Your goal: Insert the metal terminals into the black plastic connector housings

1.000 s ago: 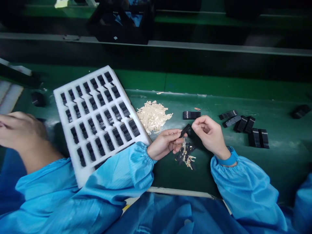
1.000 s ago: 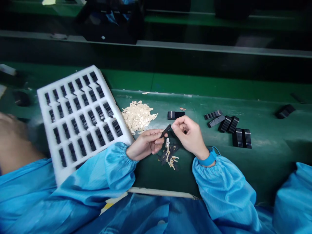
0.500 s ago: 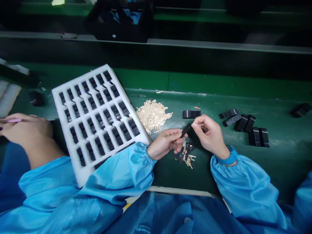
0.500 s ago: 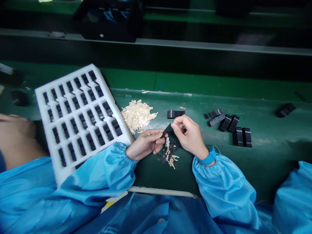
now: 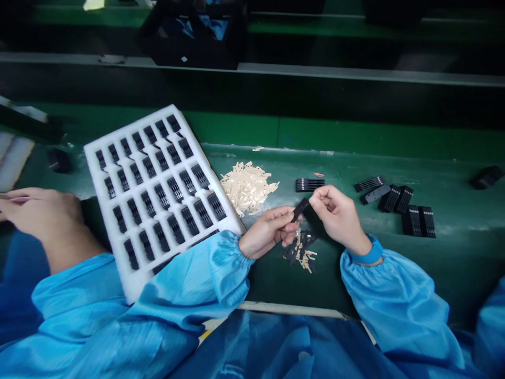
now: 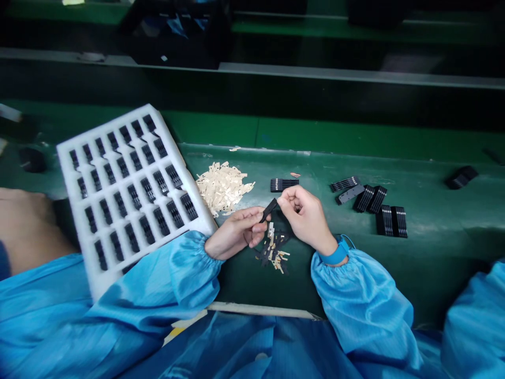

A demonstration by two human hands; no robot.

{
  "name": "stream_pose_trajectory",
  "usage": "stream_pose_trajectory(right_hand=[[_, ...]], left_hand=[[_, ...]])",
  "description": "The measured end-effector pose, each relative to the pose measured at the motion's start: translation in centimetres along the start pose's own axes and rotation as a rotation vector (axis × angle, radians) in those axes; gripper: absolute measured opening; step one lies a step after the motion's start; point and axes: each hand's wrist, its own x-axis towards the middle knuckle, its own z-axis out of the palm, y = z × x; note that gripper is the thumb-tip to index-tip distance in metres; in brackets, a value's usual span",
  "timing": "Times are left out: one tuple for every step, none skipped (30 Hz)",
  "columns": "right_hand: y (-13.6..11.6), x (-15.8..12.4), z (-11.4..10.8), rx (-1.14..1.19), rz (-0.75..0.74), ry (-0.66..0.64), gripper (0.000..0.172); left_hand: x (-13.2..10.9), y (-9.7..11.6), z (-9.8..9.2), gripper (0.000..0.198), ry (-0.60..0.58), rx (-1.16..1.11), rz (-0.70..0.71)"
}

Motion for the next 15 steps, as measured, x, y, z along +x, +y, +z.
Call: stream_pose_trajectory(right_hand=[[-0.08, 0.02, -0.02, 0.014, 0.006, -0.003, 0.02], [-0.15, 0.05, -0.03, 0.027, 0.011, -0.007, 0.02], [-0.21, 0.08, -0.02, 0.038, 0.015, -0.009, 0.02], [-0.23, 0.11, 0.0, 0.048, 0.02, -0.013, 0.021], [-0.23, 0.15, 0.04, 0.057, 0.025, -0.016, 0.021], [-0.21, 0.19, 0.07, 0.062, 0.034, -0.012, 0.022], [-0.16, 0.24, 0.11, 0.069, 0.043, 0.013, 0.022], [-0.12, 0.28, 0.12, 0.081, 0.051, 0.055, 0.023], [-0.09, 0.3, 0.12, 0.101, 0.055, 0.107, 0.022], [-0.1, 0.3, 0.11, 0.125, 0.057, 0.157, 0.022], [-0.15, 0.27, 0.09, 0.15, 0.059, 0.18, 0.024], [-0.24, 0.2, 0.09, 0.172, 0.064, 0.163, 0.027], [-0.35, 0.09, 0.13, 0.188, 0.071, 0.103, 0.031], [-0.48, -0.07, 0.23, 0.194, 0.082, 0.017, 0.034], [-0.59, -0.26, 0.39, 0.196, 0.096, -0.064, 0.036]], left_hand=[[0.0, -0.01, -0.02, 0.027, -0.003, 0.002, 0.004], [0.0, -0.01, -0.04, 0.027, -0.007, 0.005, 0.008], [-0.01, 0.0, -0.04, 0.026, -0.01, 0.009, 0.009], [-0.02, 0.01, -0.03, 0.026, -0.012, 0.014, 0.006], [-0.03, 0.03, -0.02, 0.026, -0.011, 0.017, 0.003], [-0.05, 0.05, -0.01, 0.026, -0.009, 0.016, 0.0], [-0.06, 0.06, 0.0, 0.027, -0.006, 0.013, -0.003], [-0.08, 0.08, 0.01, 0.027, -0.004, 0.008, -0.006], [-0.09, 0.08, 0.01, 0.027, -0.004, 0.002, -0.006], [-0.11, 0.08, 0.01, 0.028, -0.006, -0.005, -0.006], [-0.11, 0.07, 0.0, 0.028, -0.011, -0.012, -0.005], [-0.12, 0.06, -0.01, 0.028, -0.017, -0.018, -0.003], [-0.12, 0.04, -0.03, 0.028, -0.024, -0.023, 0.0], [-0.13, 0.02, -0.04, 0.029, -0.033, -0.026, 0.005], [-0.14, -0.01, -0.05, 0.029, -0.043, -0.025, 0.009]])
